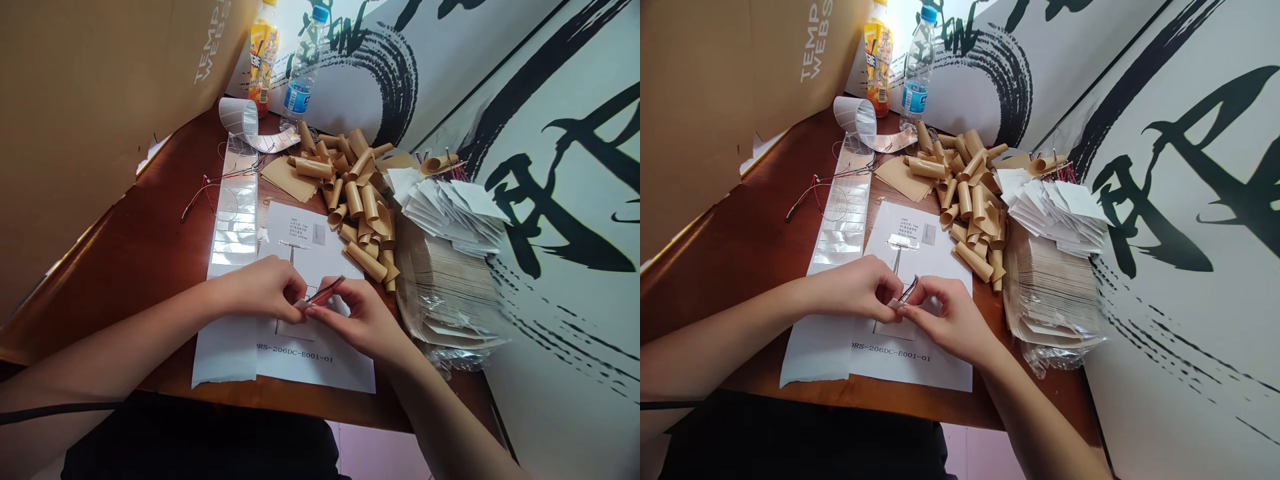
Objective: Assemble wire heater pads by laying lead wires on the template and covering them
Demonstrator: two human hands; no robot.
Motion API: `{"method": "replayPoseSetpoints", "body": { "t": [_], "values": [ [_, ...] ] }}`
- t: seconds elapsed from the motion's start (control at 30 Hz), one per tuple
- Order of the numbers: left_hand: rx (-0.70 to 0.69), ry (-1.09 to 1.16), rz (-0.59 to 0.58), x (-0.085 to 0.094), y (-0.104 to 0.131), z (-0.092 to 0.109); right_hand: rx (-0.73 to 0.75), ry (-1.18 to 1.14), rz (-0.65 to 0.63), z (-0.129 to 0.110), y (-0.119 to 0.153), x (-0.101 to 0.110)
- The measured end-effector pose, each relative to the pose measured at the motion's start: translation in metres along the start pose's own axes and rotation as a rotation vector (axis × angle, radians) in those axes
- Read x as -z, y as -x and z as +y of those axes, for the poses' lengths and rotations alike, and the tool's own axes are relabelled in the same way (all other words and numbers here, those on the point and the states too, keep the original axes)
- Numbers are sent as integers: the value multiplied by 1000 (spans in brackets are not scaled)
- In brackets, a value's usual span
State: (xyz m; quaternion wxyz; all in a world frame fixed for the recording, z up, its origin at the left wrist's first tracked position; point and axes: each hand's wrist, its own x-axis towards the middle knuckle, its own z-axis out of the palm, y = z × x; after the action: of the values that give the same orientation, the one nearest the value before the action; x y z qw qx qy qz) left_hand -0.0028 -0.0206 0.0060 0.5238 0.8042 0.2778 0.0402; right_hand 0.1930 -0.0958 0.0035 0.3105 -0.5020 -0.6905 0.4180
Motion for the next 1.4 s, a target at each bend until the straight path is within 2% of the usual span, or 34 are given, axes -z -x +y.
{"method": "replayPoseSetpoints", "body": {
  "t": [0.2, 0.27, 0.37, 0.57, 0.67, 0.87, 0.97, 1.13, 1.3, 1.4],
  "values": [
    [9, 3, -29, 0, 8, 8, 126, 33, 51, -3, 6, 1],
    [40, 1, -55, 0, 10, 12, 94, -35, 131, -5, 8, 1],
    [54, 59, -73, -1, 10, 14, -44, -117, 216, -5, 8, 2],
    [144, 326, 34, -1, 2, 5, -301, -384, 160, 9, 1, 1],
    [175, 393, 109, 0, 0, 2, -374, -519, 122, 17, -1, -2],
    [190, 461, 134, 1, 0, 4, -347, -451, 205, 22, -2, -2],
    [183, 438, 226, 1, -1, 3, -375, -520, 176, 21, -2, -3],
    [168, 486, 356, -1, -3, 5, -490, -644, 5, 16, -3, -7],
    [178, 643, 377, -6, -5, 8, -429, -545, 56, 8, -3, -7],
    [193, 639, 382, -10, -5, 7, -438, -532, 7, 6, -3, -8]
  ]
}}
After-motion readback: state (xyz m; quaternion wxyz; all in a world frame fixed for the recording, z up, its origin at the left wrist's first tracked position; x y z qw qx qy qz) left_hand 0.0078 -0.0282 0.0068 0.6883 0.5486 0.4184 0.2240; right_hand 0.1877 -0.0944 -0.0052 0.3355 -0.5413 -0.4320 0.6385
